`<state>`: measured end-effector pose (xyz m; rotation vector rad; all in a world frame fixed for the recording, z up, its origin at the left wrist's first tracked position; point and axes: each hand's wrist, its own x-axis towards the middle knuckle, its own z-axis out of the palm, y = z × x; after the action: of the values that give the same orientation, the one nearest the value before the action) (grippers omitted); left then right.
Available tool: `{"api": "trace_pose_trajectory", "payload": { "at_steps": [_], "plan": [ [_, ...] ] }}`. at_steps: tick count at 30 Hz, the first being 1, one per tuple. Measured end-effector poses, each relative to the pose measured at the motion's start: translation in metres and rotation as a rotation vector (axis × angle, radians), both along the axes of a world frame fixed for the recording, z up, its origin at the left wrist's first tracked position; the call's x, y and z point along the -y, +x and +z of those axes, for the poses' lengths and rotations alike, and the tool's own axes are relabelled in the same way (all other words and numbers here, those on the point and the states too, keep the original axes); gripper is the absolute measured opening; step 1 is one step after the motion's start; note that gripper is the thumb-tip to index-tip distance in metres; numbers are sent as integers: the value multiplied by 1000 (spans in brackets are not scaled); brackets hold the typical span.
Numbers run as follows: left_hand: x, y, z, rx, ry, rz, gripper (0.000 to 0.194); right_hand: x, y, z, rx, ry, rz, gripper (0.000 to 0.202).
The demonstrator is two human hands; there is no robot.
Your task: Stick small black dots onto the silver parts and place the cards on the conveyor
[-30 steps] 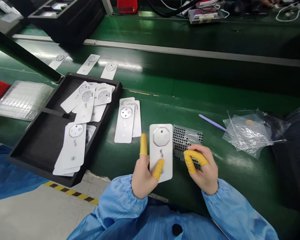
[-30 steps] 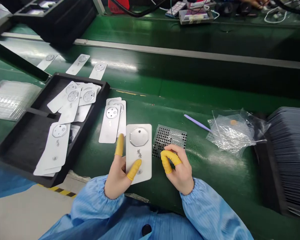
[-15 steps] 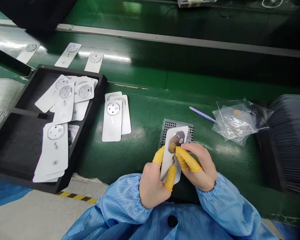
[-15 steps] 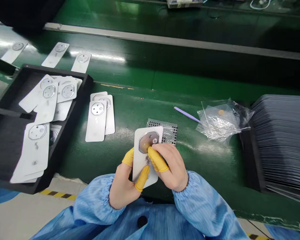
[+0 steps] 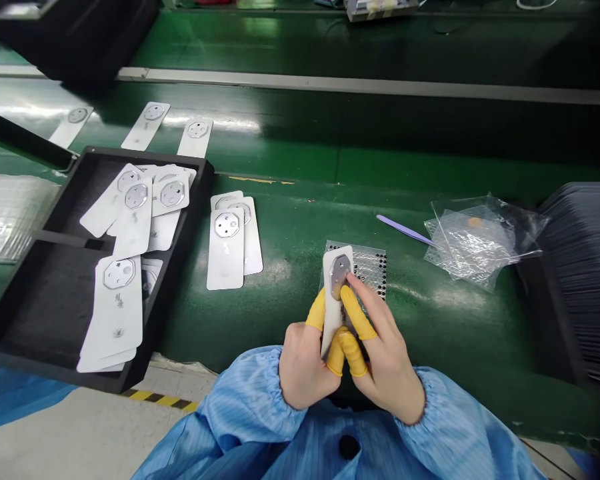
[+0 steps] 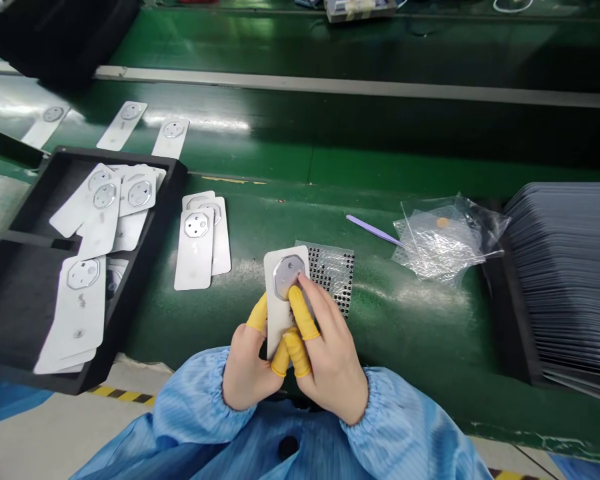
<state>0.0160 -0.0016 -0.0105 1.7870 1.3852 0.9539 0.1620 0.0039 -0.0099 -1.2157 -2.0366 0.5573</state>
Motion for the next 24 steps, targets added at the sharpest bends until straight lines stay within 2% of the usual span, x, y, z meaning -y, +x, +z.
{"api": "trace_pose_trajectory", "payload": {
  "at_steps": [3, 6, 9, 12, 17, 21, 24],
  "plan": [
    [-1, 0, -1, 302, -211, -28, 58, -2, 2, -5, -222, -92, -42, 49],
    [-4, 1, 4, 635, -340, -64, 49, -4, 0, -8, -507, -92, -233, 50],
    [-11, -1, 9, 715, -365, -54, 40, -5, -5, -9, -693, -241, -291, 50],
    [-20, -4, 12, 654, -348, 1, 33, -2, -7, -11, -684, -315, -307, 40],
    [-28, -3, 9, 618, -364, 179, 21, 7, -3, -20, -544, -272, -343, 36],
    [-26, 0, 4, 668, -324, 184, 20, 9, -4, -24, -418, -236, -300, 31],
    [-29, -8, 1, 657, -331, 226, 23, 4, 0, -25, -338, -216, -193, 41]
  ]
}}
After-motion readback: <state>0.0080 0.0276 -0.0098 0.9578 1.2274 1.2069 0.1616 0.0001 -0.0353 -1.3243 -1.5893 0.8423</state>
